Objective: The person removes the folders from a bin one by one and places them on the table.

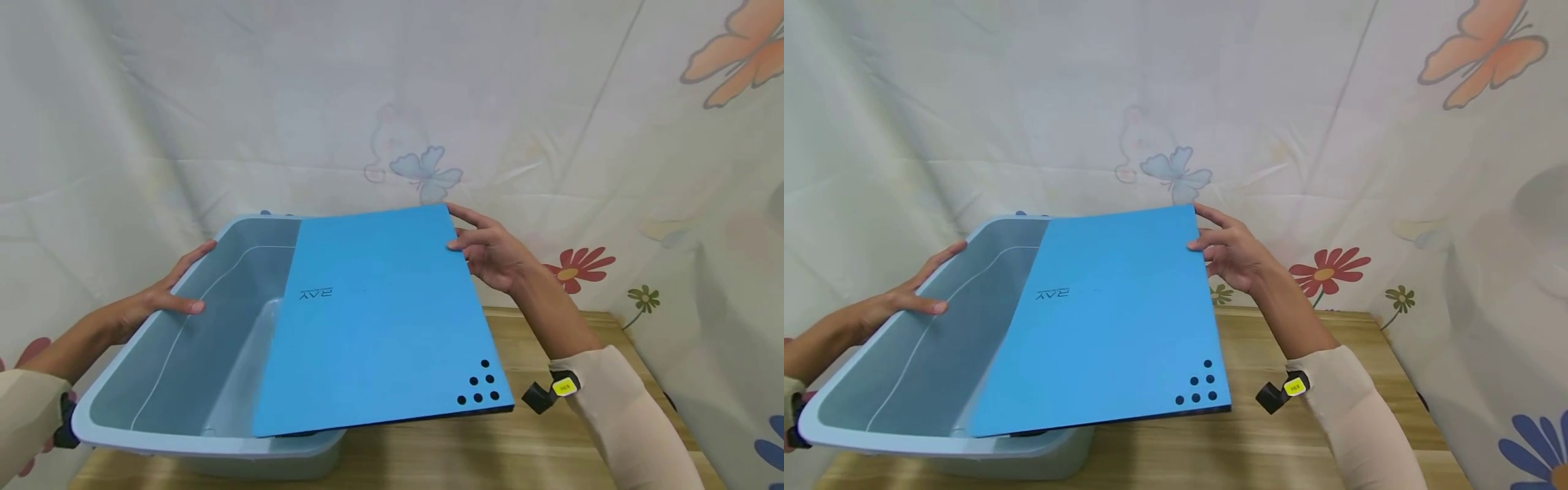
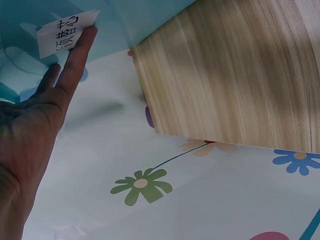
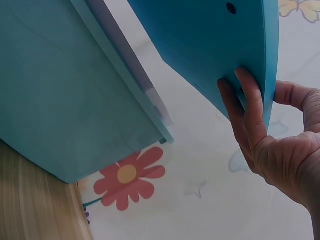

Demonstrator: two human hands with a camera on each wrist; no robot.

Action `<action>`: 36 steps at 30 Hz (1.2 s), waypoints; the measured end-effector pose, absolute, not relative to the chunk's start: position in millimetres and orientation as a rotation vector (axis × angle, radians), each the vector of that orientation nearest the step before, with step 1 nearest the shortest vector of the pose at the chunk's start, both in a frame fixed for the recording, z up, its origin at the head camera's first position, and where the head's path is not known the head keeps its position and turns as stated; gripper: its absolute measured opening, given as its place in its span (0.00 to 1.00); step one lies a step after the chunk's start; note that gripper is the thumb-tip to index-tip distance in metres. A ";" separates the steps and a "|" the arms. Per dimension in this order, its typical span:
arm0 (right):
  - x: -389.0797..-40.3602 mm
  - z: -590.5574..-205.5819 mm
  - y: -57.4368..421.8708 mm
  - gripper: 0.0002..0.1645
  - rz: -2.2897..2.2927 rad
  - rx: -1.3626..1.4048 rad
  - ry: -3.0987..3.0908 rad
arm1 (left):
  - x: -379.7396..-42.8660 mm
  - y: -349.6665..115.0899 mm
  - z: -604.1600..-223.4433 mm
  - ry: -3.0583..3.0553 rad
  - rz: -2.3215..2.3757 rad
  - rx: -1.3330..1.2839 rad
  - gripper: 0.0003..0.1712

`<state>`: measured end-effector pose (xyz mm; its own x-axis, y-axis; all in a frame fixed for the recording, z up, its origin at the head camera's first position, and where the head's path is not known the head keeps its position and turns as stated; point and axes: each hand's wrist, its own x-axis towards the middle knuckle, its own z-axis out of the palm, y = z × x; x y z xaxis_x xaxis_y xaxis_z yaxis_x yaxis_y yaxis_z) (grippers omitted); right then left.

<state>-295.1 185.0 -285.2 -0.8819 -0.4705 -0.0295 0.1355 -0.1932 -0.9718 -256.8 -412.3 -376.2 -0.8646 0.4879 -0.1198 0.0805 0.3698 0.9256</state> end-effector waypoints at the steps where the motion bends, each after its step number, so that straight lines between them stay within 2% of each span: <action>1: -294.6 -286.0 187.7 0.52 -2.135 -0.391 1.671 | -256.9 -412.0 -376.3 2.266 1.492 0.495 0.65; 20: -284.7 -301.7 244.9 0.50 -2.244 -0.338 1.560 | -256.4 -412.9 -376.1 2.270 1.491 0.484 0.65; 36: -287.7 -323.3 296.2 0.52 -2.261 -0.457 1.539 | -256.7 -411.7 -377.0 2.285 1.478 0.470 0.64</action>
